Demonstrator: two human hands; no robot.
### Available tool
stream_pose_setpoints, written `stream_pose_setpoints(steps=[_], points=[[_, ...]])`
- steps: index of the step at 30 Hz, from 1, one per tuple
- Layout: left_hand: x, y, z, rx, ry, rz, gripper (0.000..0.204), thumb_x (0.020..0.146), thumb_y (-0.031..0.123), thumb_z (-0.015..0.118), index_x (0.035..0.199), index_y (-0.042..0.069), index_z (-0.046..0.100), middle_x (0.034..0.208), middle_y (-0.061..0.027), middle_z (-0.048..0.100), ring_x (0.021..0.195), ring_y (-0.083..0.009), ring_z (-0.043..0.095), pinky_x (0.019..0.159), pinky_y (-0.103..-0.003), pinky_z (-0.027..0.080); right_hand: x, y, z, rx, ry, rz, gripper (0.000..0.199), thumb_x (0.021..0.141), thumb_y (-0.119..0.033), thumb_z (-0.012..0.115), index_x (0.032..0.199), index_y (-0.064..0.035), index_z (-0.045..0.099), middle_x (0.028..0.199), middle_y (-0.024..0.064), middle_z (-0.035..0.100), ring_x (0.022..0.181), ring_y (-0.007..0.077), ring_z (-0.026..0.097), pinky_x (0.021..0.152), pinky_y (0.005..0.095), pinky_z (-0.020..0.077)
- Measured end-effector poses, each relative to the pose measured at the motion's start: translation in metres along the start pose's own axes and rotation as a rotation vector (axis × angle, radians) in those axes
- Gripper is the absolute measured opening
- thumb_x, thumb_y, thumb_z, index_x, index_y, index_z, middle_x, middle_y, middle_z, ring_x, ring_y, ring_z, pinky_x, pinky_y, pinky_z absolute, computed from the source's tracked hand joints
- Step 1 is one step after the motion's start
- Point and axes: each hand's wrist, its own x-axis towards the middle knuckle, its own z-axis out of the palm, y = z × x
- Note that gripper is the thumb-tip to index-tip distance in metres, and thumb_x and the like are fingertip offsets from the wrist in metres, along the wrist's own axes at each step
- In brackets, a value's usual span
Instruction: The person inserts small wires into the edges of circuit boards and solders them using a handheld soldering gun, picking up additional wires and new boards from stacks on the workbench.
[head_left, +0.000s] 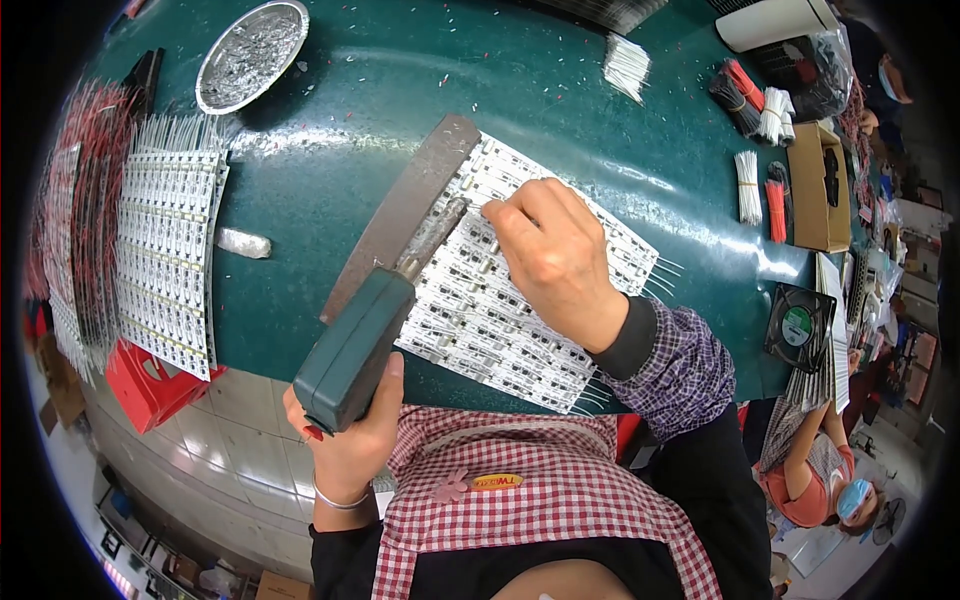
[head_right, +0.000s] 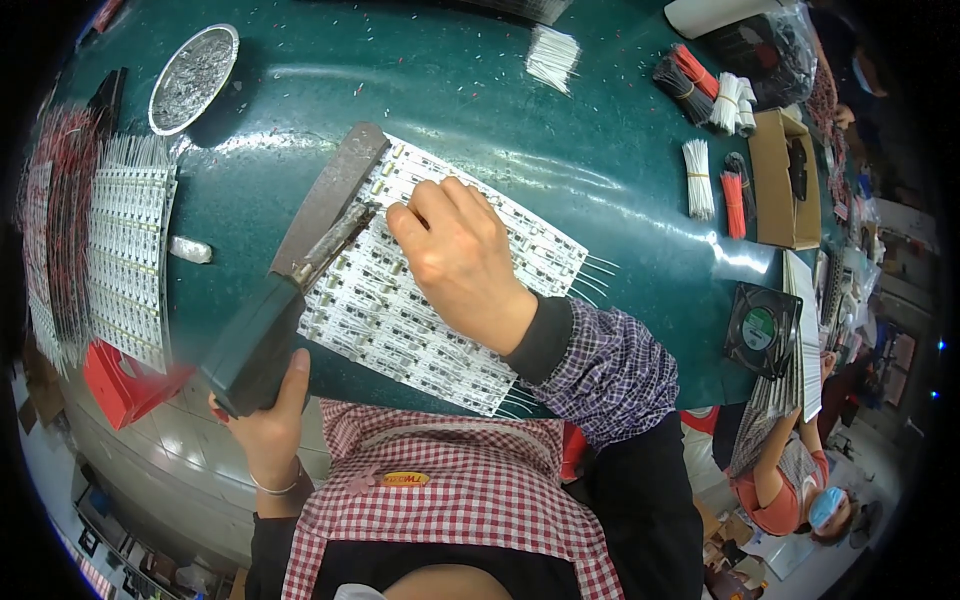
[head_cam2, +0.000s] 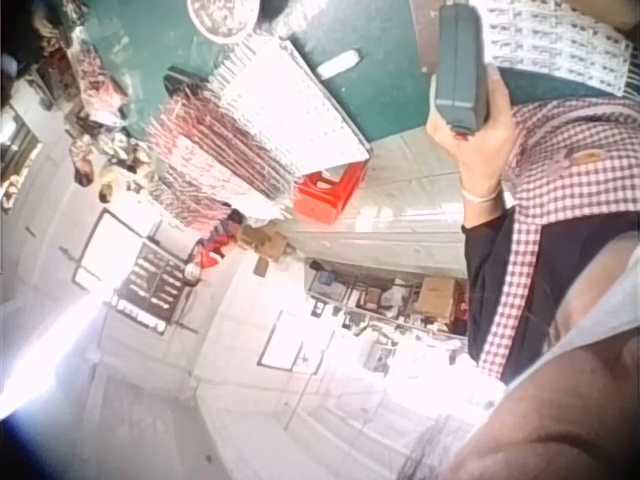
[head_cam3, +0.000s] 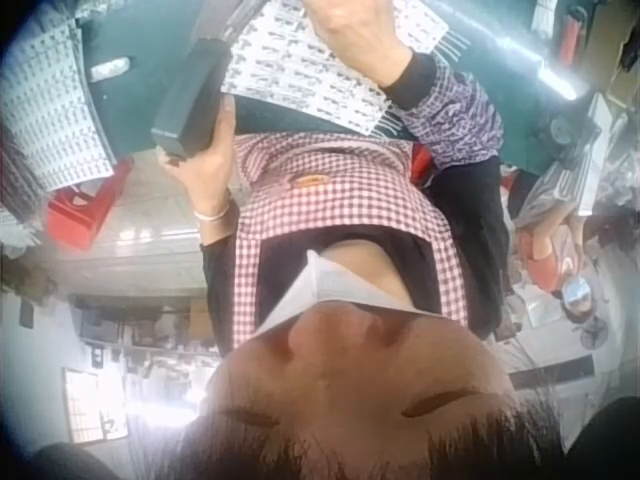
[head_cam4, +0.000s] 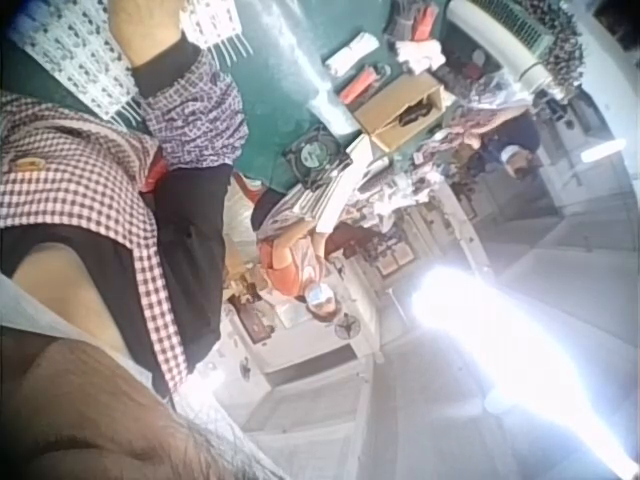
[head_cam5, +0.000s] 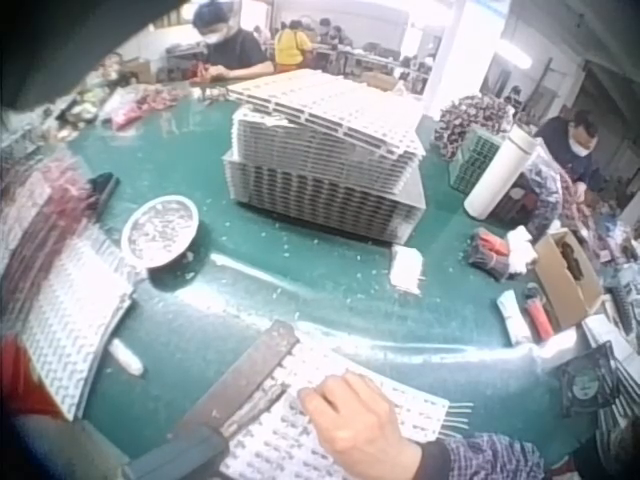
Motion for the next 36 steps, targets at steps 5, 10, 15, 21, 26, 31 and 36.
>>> stream_pose_setpoints(steps=[5,10,15,21,26,31,36], points=[[-0.006,-0.002,0.002,-0.07,0.091,-0.095,0.017,0.073,0.004,0.077,0.087,-0.002,0.07,0.075,-0.0093,0.069,0.058,-0.0181,0.064,0.054,-0.029,0.048,0.0,0.0,-0.001,0.003,-0.004,0.01,0.022,0.066,0.009,0.069,0.084,-0.0008,0.065,0.073,0.0072,0.054,0.067,0.0235,0.056,0.056,0.035,0.0456],[-0.013,-0.005,0.0,-0.158,0.059,-0.192,0.025,0.076,0.001,0.076,0.098,-0.003,0.067,0.087,-0.0088,0.068,0.069,-0.0139,0.062,0.061,-0.027,0.048,0.001,-0.001,0.0,0.006,0.007,0.006,0.022,0.065,0.009,0.069,0.084,-0.0005,0.064,0.073,0.0072,0.054,0.068,0.0241,0.056,0.057,0.0354,0.0454],[-0.015,-0.006,0.002,-0.101,0.14,-0.117,0.019,0.072,0.004,0.079,0.088,-0.002,0.07,0.075,-0.008,0.068,0.058,-0.0149,0.062,0.054,-0.028,0.048,0.001,-0.002,-0.002,0.003,0.066,-0.041,0.023,0.065,0.008,0.07,0.085,-0.0005,0.065,0.076,0.0064,0.057,0.07,0.0239,0.056,0.06,0.0353,0.0437],[-0.016,-0.006,-0.003,-0.158,-0.002,-0.181,0.035,0.078,-0.004,0.074,0.112,-0.005,0.064,0.102,-0.0101,0.069,0.087,-0.0147,0.065,0.075,-0.027,0.051,0.0,-0.005,-0.001,-0.01,0.041,-0.03,0.022,0.066,0.006,0.072,0.085,-0.0017,0.066,0.076,0.0059,0.059,0.072,0.0235,0.056,0.059,0.0346,0.0416],[-0.015,-0.007,0.002,-0.109,0.068,-0.109,0.016,0.073,0.004,0.078,0.086,0.0,0.07,0.076,-0.0074,0.068,0.058,-0.0167,0.062,0.054,-0.029,0.047,0.0,-0.005,0.0,-0.027,0.031,-0.017,0.02,0.067,0.005,0.072,0.084,-0.0023,0.065,0.077,0.0056,0.059,0.072,0.0233,0.056,0.061,0.0346,0.0424],[-0.013,-0.006,0.001,-0.005,0.045,-0.013,0.015,0.074,0.004,0.078,0.086,0.001,0.07,0.077,-0.0067,0.067,0.058,-0.0191,0.062,0.054,-0.03,0.046,-0.002,-0.005,0.002,-0.037,0.016,-0.029,0.018,0.066,0.002,0.067,0.084,-0.0023,0.064,0.078,0.0059,0.056,0.076,0.0227,0.055,0.064,0.0343,0.0427],[-0.014,-0.007,-0.002,-0.004,0.027,-0.028,0.016,0.074,0.006,0.079,0.087,0.001,0.07,0.079,-0.008,0.067,0.058,-0.0216,0.062,0.055,-0.03,0.046,-0.003,-0.005,0.003,-0.048,0.006,-0.036,0.019,0.066,-0.003,0.062,0.084,-0.0021,0.063,0.079,0.0064,0.054,0.079,0.0223,0.053,0.066,0.0341,0.0427]])
